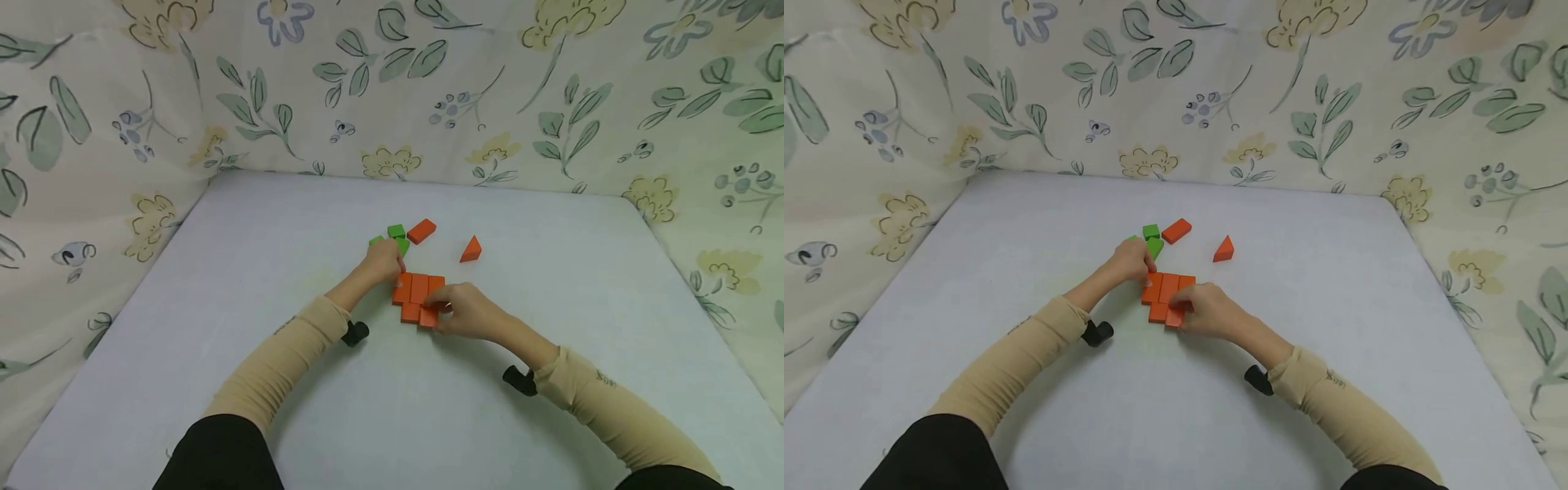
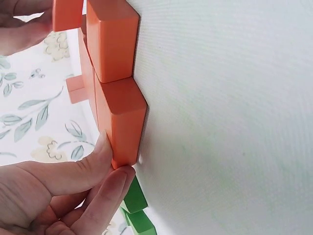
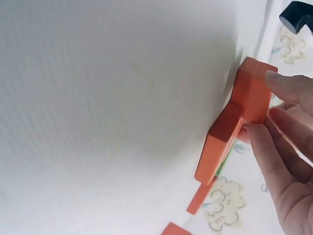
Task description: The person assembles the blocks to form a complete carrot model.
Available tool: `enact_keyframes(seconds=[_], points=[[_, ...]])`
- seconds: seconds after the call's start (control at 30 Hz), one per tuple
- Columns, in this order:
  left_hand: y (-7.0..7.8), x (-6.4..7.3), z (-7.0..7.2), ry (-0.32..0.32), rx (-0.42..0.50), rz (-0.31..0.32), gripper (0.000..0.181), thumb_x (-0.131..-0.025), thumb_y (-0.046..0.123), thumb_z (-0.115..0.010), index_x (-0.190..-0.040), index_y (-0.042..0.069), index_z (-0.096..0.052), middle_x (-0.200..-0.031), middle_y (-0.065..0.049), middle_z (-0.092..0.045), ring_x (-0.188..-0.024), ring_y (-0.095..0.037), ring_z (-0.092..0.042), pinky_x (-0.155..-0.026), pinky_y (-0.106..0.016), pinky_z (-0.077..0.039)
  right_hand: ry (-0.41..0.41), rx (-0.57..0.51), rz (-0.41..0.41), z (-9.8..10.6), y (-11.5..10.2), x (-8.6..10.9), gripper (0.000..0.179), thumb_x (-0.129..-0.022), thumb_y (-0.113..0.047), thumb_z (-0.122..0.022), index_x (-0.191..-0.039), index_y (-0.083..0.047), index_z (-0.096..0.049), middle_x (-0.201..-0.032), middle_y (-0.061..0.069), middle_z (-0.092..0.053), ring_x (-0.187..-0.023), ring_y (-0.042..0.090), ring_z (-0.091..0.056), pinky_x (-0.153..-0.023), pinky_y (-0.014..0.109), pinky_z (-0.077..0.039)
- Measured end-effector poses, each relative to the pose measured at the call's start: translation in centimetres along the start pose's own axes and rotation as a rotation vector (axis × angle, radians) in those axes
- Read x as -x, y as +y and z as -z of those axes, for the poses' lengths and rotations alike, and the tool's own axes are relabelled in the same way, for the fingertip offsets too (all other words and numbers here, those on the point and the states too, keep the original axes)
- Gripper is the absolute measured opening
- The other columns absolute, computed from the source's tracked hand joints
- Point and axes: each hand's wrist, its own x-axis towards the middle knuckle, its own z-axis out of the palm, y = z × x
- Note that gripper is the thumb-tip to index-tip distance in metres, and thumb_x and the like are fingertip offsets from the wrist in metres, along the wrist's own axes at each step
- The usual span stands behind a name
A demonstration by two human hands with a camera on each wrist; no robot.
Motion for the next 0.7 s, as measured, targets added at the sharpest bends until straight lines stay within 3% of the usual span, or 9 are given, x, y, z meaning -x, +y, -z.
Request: enact_keyframes(seconds=[0.5, 0.7], points=[[-0.03, -0.36, 0.02, -0.015, -0.029, -0.004, 0.021, -0.077, 0.004, -0.082, -0.096, 0.001, -0.077, -0.099, -0.011, -0.073, -0.091, -0.023, -0.063, -0.076, -0.027, -0.052, -0.044, 0.102, 0.008, -0.69, -0.1, 0.12, 0.023, -0.076, -0.004, -0.08, -0.098, 0.002, -0.076, -0.094, 0.008, -0.071, -0.076, 0.016, -0.06, -0.068, 0.024, -0.051], [0.0, -0.36, 0.01, -0.012, -0.032, -0.005, 0.019, -0.077, 0.004, -0.082, -0.095, 0.001, -0.077, -0.098, -0.011, -0.073, -0.09, -0.023, -0.063, -0.075, -0.028, -0.052, -0.011, 0.172, 0.032, -0.83, -0.1, 0.16, 0.022, -0.076, -0.003, -0.08, -0.097, 0.003, -0.076, -0.093, 0.009, -0.068, -0.079, 0.018, -0.06, -0.067, 0.024, -0.052]])
